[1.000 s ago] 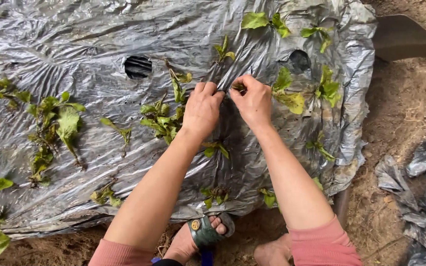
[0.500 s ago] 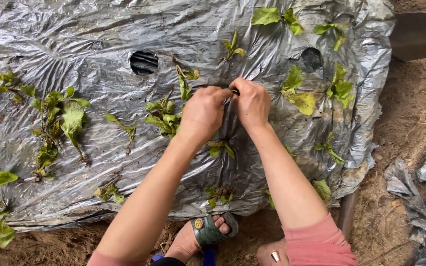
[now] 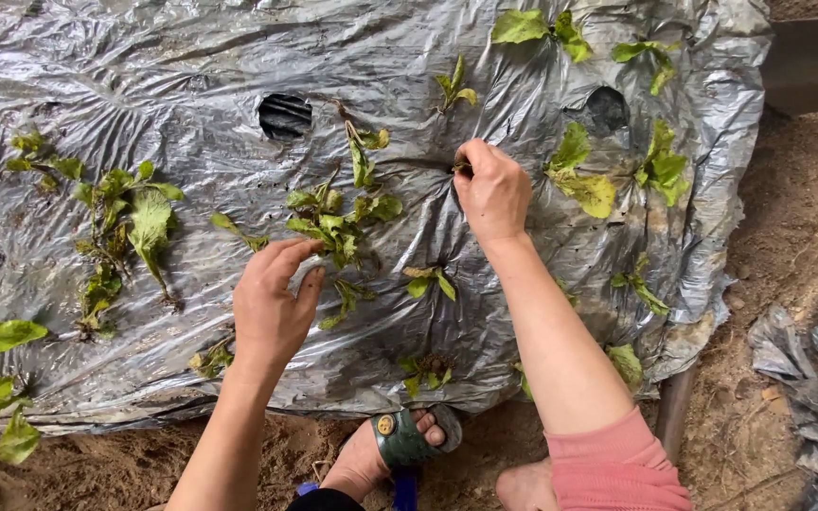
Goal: The person plants small green seedlings into holes in a black plastic sheet covering the soil. They use their hands to place the seedlings into the holes and press the plastic around the base of the plants to secure them.
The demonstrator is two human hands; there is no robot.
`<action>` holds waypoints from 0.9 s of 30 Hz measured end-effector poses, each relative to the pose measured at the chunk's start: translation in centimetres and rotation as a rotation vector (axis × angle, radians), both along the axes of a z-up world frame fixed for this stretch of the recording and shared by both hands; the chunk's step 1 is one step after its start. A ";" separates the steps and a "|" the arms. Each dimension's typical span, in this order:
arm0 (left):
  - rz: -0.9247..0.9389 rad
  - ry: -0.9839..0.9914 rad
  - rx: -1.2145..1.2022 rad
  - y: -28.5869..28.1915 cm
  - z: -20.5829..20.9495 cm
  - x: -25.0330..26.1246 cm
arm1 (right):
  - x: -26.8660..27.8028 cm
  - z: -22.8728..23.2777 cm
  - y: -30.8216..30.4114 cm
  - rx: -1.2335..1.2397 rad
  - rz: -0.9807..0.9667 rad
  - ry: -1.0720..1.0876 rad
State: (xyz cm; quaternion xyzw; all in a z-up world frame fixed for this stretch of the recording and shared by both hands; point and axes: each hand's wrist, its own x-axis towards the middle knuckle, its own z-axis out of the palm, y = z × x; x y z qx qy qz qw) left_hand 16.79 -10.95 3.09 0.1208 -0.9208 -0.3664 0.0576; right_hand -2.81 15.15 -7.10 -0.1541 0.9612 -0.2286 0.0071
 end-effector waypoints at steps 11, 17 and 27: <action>0.066 -0.022 -0.053 -1.6 -2.8 4.7 | 6.5 14.3 0.0 -0.397 -0.142 -0.247; -0.043 0.013 -0.306 0.6 -5.4 5.4 | 17.3 12.1 -0.5 -0.467 -0.141 -0.272; 0.044 -0.104 0.104 1.5 -2.6 5.0 | 20.7 12.1 -1.4 -0.678 -0.044 -0.568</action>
